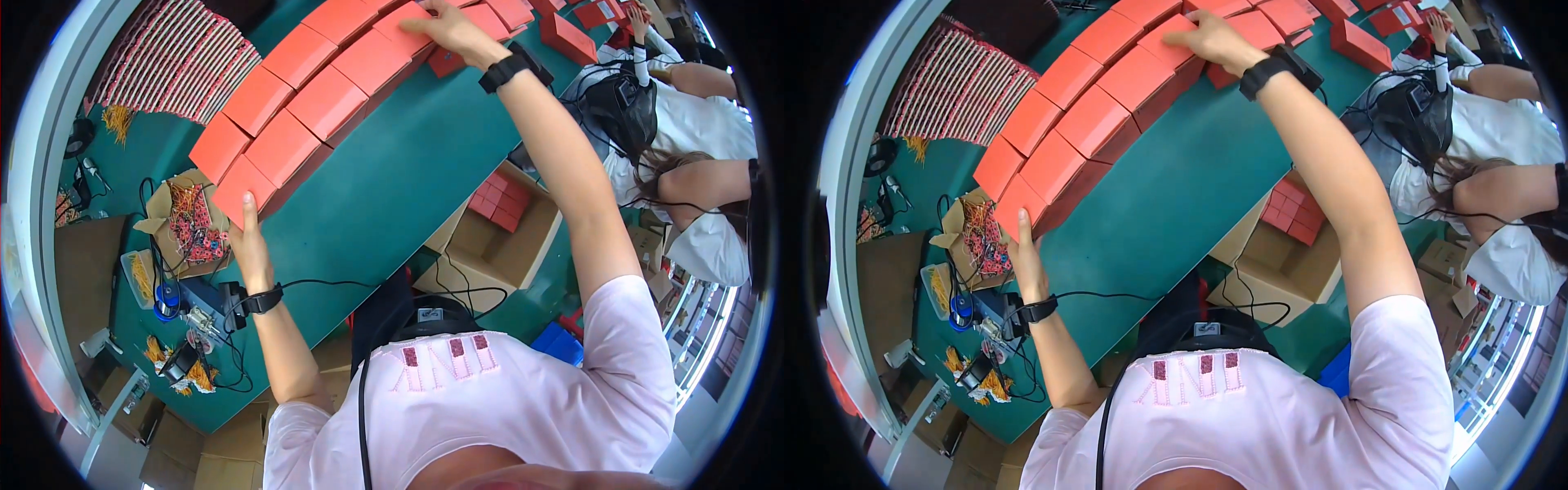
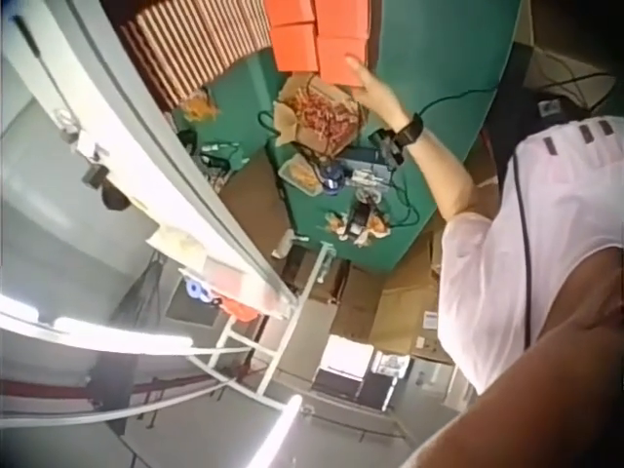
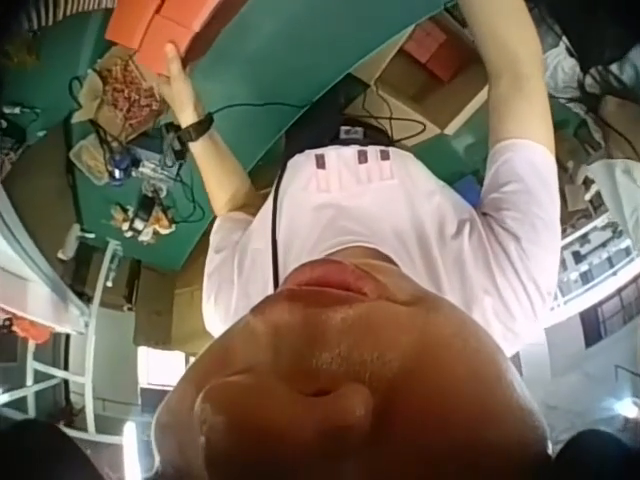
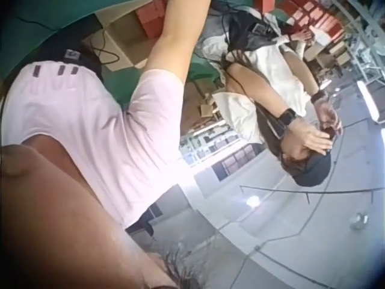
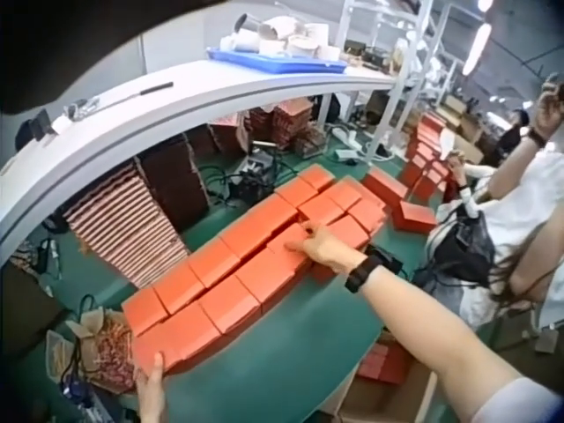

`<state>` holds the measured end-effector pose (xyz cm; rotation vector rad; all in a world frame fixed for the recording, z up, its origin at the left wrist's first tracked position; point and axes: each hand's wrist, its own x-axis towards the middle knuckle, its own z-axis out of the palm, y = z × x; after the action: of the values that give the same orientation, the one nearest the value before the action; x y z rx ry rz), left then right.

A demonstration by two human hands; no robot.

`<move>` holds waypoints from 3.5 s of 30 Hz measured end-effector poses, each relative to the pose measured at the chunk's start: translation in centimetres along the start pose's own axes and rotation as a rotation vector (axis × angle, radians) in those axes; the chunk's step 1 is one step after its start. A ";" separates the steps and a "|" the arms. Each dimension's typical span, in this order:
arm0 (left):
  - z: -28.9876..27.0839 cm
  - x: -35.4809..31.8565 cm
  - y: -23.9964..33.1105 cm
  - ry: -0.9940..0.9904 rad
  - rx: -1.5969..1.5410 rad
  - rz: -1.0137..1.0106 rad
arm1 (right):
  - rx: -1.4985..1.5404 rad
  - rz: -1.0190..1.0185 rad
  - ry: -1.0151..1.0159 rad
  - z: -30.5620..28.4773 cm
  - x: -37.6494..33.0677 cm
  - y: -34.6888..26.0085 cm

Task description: Packing small red product boxes into a larger cardboard shipping carton on a production line.

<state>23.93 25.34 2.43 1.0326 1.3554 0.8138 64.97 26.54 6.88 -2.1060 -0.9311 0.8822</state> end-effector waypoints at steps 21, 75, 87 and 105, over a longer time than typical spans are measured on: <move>2.2 -19.9 -1.9 -0.410 0.063 -0.130 | 0.072 0.144 0.716 -8.2 -47.4 11.8; 39.5 -16.3 -67.7 -0.090 0.565 -0.383 | 1.269 1.133 1.538 12.4 -40.0 91.3; 40.2 -18.6 -70.9 -0.190 -0.005 -0.624 | 1.960 0.700 1.356 18.7 -41.6 92.6; 34.2 -26.5 -54.3 -0.978 -0.451 -1.395 | 1.818 1.099 0.722 6.0 -44.2 74.1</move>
<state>49.98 -22.81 -40.34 -0.0817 0.6576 -0.4331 63.35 -46.01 -40.24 -0.8123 1.2167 0.7147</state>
